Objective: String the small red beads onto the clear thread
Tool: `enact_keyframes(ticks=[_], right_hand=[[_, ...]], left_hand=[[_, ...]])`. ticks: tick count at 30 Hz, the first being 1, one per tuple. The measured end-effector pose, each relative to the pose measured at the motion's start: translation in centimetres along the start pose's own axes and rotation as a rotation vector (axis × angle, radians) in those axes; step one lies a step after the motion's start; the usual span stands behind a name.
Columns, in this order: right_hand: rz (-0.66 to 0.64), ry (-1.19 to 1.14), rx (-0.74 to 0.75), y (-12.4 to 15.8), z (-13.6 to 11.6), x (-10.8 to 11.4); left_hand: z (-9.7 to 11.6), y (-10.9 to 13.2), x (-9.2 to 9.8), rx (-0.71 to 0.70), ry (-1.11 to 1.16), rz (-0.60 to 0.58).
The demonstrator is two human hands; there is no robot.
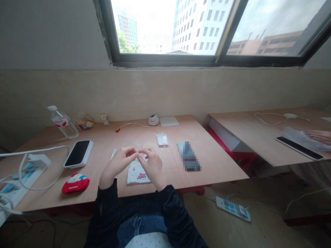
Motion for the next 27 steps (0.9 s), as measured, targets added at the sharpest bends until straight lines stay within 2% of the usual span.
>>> enact_keyframes(ticks=[9,15,27], right_hand=[[-0.009,-0.030,0.003,-0.1,0.8,0.1],[-0.028,-0.092,0.002,-0.4,1.4,-0.2],[-0.048,-0.130,0.000,-0.5,1.8,-0.7]], left_hand=[[0.0,0.0,0.0,0.001,0.016,-0.050],[0.1,0.2,0.4,-0.010,-0.041,-0.019],[-0.6,0.2,0.0,-0.033,-0.086,-0.116]])
Point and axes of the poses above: each hand's wrist, its own y-axis away from the middle knuckle, its own x-axis out of the back of the hand, z = x × y, the point moved 1 cm from there along -y, towards the middle knuckle, and after that the axes turned 8 degrees about -z, right-handed, at the moved point
